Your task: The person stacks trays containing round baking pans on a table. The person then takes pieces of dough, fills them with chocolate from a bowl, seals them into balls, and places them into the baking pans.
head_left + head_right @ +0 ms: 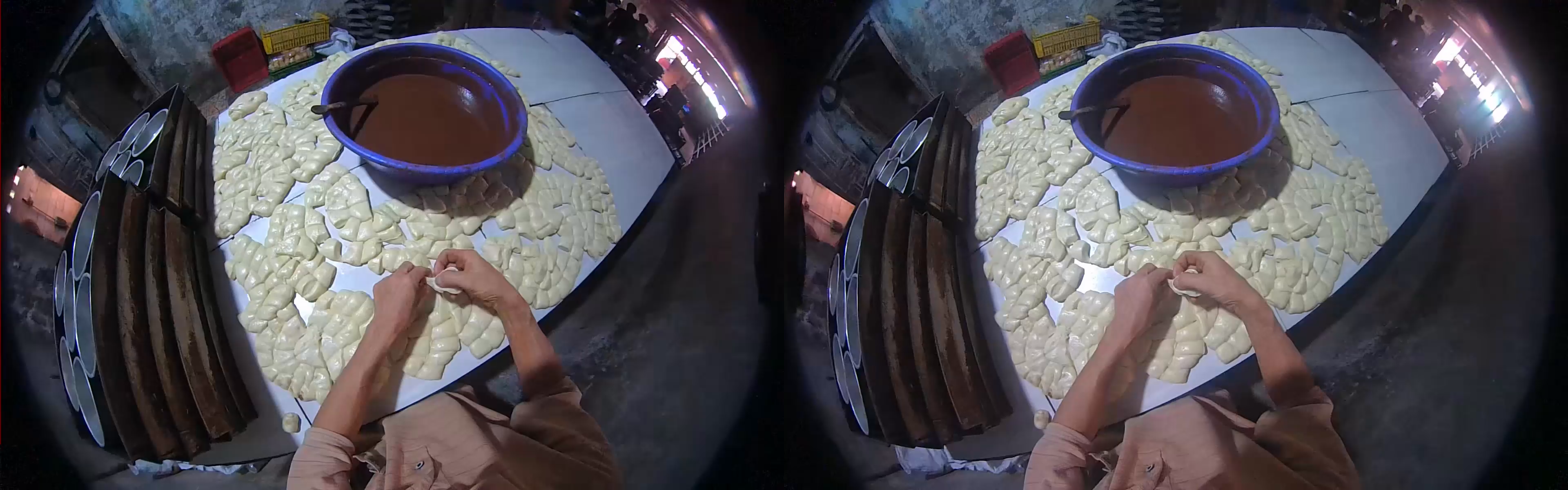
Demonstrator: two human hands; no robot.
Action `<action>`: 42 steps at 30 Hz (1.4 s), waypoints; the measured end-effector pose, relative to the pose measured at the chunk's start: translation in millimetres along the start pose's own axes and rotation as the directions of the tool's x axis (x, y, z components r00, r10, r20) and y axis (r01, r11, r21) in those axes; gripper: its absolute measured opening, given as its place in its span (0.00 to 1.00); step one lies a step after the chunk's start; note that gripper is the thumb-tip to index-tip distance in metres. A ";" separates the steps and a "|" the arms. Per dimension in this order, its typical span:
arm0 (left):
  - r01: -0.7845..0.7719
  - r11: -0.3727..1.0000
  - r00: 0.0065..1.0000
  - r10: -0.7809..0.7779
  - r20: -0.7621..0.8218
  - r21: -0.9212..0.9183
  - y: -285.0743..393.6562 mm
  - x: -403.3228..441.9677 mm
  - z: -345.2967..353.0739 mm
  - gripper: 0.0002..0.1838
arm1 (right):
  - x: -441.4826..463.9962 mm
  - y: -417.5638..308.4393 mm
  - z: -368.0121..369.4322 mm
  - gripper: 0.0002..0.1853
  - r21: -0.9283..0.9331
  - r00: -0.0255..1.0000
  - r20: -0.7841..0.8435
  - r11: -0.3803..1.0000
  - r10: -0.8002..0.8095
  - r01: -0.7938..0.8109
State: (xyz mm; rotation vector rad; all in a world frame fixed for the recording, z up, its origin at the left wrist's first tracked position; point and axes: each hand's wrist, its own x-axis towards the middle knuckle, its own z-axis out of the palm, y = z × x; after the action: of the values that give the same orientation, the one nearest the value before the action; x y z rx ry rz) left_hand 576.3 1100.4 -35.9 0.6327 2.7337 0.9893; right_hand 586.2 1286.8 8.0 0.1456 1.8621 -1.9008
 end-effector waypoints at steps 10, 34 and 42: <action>0.002 0.799 0.995 -0.063 -0.081 -0.601 25.6 -23.2 -65.9 0.43 | -35.4 -63.6 23.0 0.19 0.448 0.910 -0.153 0.793 -0.386 0.412; -0.612 0.564 0.719 0.106 -0.687 -0.554 71.5 34.2 -24.8 0.43 | -15.6 -59.8 42.0 0.12 0.693 0.920 -0.155 0.624 -0.361 0.361; -0.050 0.208 0.982 -0.171 -0.086 -0.977 68.2 51.7 8.7 0.33 | 62.4 -102.5 -26.3 0.07 0.366 0.874 -0.169 0.795 -0.455 0.485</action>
State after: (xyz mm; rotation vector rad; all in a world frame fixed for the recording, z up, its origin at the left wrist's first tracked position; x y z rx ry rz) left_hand 555.2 1175.4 0.6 0.1352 1.4945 2.4590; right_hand 483.8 1292.9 75.3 -0.1411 1.6296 -2.6444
